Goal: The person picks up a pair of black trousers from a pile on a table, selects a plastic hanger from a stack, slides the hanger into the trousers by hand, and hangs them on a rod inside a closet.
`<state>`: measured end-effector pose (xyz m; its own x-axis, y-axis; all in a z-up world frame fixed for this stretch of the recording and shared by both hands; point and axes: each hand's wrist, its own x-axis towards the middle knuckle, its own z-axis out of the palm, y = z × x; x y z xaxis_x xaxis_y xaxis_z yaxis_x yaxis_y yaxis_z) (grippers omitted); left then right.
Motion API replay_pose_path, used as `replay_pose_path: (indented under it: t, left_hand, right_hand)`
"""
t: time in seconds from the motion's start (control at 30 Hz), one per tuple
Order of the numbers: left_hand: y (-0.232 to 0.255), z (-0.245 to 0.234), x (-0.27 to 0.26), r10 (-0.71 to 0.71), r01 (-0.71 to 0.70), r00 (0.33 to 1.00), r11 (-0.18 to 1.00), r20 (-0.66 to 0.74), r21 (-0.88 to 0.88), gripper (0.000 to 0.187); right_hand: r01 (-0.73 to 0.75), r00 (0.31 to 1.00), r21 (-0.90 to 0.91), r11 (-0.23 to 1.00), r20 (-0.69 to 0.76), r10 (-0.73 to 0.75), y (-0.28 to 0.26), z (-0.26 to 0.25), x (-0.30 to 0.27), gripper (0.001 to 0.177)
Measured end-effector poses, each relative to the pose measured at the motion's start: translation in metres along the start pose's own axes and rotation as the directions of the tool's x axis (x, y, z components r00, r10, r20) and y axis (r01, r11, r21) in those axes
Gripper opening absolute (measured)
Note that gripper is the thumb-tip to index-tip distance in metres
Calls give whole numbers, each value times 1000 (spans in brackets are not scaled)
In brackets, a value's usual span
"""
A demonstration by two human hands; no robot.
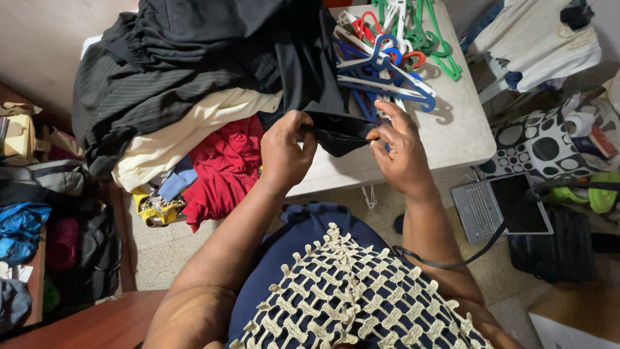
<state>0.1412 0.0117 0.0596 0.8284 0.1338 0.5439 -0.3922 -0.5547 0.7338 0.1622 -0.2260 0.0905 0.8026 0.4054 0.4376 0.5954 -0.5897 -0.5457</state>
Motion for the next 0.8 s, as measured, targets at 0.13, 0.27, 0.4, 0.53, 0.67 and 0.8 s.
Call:
replay_pose_path:
  t: [0.13,0.27,0.4,0.53,0.67,0.8]
  left_hand:
    - [0,1,3,16,-15,999,999,-31,42,19]
    - [1,1,7,7,-3,997,999,-78,43,17]
    - [1,-4,8,-54,54,997,999,-61,-7,16]
    - [-3,-8,6,-25,26,996,1000,-80,6,18]
    - [-6,-9,6,-15,15,999,1000,-47,-14,19]
    - [-6,-11,6,55,-57,996,998,-65,-25,22]
  right_hand:
    - [48,999,87,995,-18,-47,-10,-6,-2,5]
    - [59,998,169,984,15,-62,-23,-6,-4,4]
    - [2,998,127,992,56,-9,-25,-3,2,9]
    - [-101,990,108,989,113,89,-22,2,4,40]
    - [-22,997,49,999,70,18,-10,17,5,56]
    - [11,1000,-1,1000,-6,-11,6,31,3,28]
